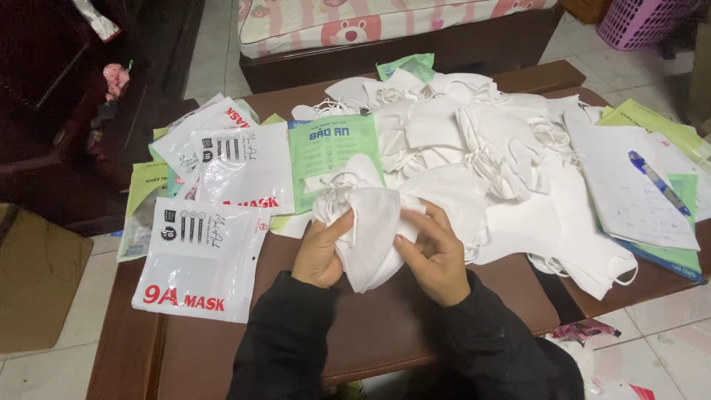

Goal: Sorting and placing white face masks into individual packaging bags

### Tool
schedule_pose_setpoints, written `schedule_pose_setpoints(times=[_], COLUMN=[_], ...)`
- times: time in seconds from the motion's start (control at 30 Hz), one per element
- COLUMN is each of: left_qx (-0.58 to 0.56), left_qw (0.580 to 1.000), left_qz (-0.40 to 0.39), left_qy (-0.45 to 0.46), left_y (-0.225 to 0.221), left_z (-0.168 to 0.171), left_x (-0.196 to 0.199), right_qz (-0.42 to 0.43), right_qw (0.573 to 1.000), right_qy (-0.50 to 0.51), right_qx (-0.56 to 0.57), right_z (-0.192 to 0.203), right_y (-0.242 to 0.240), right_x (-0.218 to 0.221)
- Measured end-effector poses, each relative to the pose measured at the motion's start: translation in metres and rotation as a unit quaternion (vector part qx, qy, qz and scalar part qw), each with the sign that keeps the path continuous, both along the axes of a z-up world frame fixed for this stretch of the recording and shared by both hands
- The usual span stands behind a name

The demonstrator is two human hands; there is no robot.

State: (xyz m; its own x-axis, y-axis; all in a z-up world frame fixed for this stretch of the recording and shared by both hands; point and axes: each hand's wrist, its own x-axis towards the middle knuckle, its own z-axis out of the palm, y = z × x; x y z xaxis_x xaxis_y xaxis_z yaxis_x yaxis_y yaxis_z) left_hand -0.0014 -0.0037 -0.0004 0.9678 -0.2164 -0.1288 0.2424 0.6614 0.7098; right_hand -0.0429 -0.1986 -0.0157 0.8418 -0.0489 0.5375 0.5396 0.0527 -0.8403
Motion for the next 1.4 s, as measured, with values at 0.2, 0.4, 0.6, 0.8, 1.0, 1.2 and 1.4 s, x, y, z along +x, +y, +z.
schedule_pose_setpoints(times=[0.2,0.4,0.6,0.8,1.0,1.2,1.4], left_qx=[0.02,0.026,0.027,0.015,0.041,0.113,0.218], left_qw=[1.0,0.999,1.0,0.999,0.994,0.986,0.938], left_qz=[0.016,0.003,0.008,0.043,0.098,0.12,0.26], left_qy=[-0.017,-0.023,-0.014,-0.014,-0.015,-0.034,-0.076], left_y=[-0.004,-0.001,-0.001,0.016,0.009,0.006,-0.005], left_z=[0.022,0.012,0.03,0.012,0.031,0.028,0.027], left_x=[-0.011,-0.005,-0.013,0.007,-0.007,-0.005,-0.002], right_qz=[0.026,0.037,0.026,-0.103,-0.239,-0.247,-0.246], right_qw=[1.0,0.998,0.998,0.988,0.852,0.789,0.947], right_qy=[0.006,0.022,0.044,0.066,0.145,0.227,0.129], right_qx=[0.017,0.037,0.023,-0.093,-0.444,-0.515,-0.16], right_z=[-0.012,-0.024,-0.003,0.027,0.03,0.025,0.02], right_y=[-0.003,-0.005,0.001,-0.039,-0.069,-0.063,-0.075], right_x=[0.008,0.013,0.003,0.004,0.015,0.027,0.021])
